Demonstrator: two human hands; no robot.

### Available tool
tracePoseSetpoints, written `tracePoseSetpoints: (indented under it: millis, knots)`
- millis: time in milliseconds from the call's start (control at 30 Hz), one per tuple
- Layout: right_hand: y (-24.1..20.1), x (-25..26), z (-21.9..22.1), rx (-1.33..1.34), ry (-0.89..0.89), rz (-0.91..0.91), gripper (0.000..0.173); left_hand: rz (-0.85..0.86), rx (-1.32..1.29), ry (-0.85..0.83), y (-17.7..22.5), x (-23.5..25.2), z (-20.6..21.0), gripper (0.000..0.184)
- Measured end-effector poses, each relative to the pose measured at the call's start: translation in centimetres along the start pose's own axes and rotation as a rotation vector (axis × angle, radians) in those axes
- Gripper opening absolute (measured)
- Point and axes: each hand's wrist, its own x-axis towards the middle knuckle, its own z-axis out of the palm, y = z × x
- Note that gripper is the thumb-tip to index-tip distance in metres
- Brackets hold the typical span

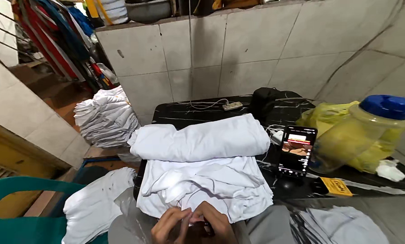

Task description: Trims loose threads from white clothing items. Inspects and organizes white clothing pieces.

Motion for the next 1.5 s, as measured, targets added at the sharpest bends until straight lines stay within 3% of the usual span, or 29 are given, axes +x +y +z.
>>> tracePoseSetpoints:
  millis: [100,233,267,367,667,833,1033,1300,1500]
  knots:
    - [-0.1,-0.4,-1.1,-0.027,-0.076,0.103,0.015,-0.039,-0.074,0.027,-0.2,-0.2,-0.2,0.006]
    - [-0.4,-0.4,-2.2,-0.180,-0.114,0.218,0.047,-0.199,-0.212,0.001,0.4,-0.2,-1.0,0.003]
    - [-0.5,-0.4,-2.4,-0.197,-0.119,0.218,0.049,-0.221,-0.242,-0.005,0.4,-0.3,-1.1,0.003]
    - [-0.6,-0.5,-2.0,-0.215,-0.140,0.153,0.037,-0.262,-0.323,0.001,0.5,-0.5,-1.1,0.003]
    - [-1.4,-0.7,0.3,-0.411,-0.010,0.074,0.029,-0.308,-0.415,0.000,0.9,-0.7,-1.4,0.009]
    - [-1.6,-1.0,0.6,-0.206,0.098,0.200,0.031,-0.377,-0.422,0.065,1.7,-0.4,-1.5,0.002]
    - [-1.7,-1.0,1.3,-0.151,0.083,0.236,0.032,-0.389,-0.402,0.112,1.9,-0.2,-1.2,0.025]
    - [-1.1,-0.8,0.1,-0.207,-0.001,0.178,0.033,-0.351,-0.413,0.097,1.2,-0.6,-1.5,0.004]
    - [-1.5,-0.2,0.1,-0.280,-0.045,0.125,0.032,-0.274,-0.459,-0.056,0.9,-0.7,-1.6,0.008]
